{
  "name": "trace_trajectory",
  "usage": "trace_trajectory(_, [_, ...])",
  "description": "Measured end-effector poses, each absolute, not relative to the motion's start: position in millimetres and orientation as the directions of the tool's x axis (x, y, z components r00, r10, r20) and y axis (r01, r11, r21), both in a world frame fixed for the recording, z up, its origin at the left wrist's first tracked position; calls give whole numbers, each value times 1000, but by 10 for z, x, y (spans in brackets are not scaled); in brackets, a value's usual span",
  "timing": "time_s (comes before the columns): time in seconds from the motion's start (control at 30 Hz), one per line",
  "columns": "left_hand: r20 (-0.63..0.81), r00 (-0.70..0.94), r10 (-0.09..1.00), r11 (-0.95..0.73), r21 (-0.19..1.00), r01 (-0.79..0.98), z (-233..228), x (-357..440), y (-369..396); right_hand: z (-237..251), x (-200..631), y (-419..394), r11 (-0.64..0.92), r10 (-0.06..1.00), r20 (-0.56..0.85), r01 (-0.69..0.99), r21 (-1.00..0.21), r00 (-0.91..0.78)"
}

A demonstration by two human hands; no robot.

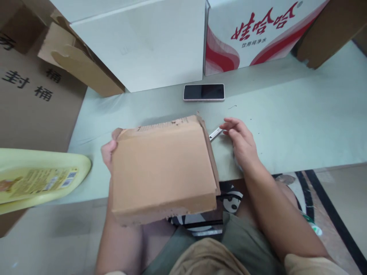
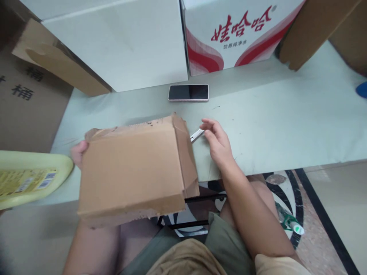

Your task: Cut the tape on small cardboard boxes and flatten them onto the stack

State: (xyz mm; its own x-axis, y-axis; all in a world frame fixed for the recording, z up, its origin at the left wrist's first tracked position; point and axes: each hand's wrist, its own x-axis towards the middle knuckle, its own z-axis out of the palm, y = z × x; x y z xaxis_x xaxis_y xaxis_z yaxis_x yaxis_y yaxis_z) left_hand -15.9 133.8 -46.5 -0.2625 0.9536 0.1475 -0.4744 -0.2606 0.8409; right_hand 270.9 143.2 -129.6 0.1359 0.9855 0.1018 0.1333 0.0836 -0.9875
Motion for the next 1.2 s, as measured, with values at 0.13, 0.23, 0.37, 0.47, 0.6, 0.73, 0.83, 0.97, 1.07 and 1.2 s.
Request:
trace_trajectory(0.13, [16,-554,832,-255,898,-357,-424,-242,1523,-1176,2679,1374,215,974,195,196,-957,-118])
trace_trajectory(0.23, [-33,-629,777,-173,949,-264,-462,-344,1560,-1079,2639,1333,369,914,304,241,-898,-268])
trace_trajectory(0.37, [-39,-502,864,-139,940,-312,-579,-412,1558,-1017,2532,1259,401,907,300,389,-829,-296])
trace_trajectory(0.47, [-12,-359,933,-136,912,-386,-654,-406,1565,-1023,2436,1193,265,963,239,587,-765,-124])
trace_trajectory(0.6, [-52,-412,910,-144,890,-432,-666,-412,1587,-1077,2478,1221,262,928,367,595,-760,60])
trace_trajectory(0.73, [-197,-498,844,-72,879,-471,-582,-379,1599,-1101,2613,1314,279,807,529,618,-735,264])
trace_trajectory(0.83, [-259,-501,826,-34,864,-503,-517,-260,1601,-1057,2516,1256,396,673,709,706,-587,212])
trace_trajectory(0.97, [-248,-543,802,-88,850,-520,-492,-26,1599,-988,2131,1030,565,707,701,673,-478,-96])
trace_trajectory(1.07, [-180,-574,799,-177,842,-510,-504,132,1584,-1024,1898,901,592,740,641,653,-473,-207])
trace_trajectory(1.2, [-93,-560,823,-254,822,-510,-527,240,1571,-1174,1788,880,644,700,685,594,-483,-202])
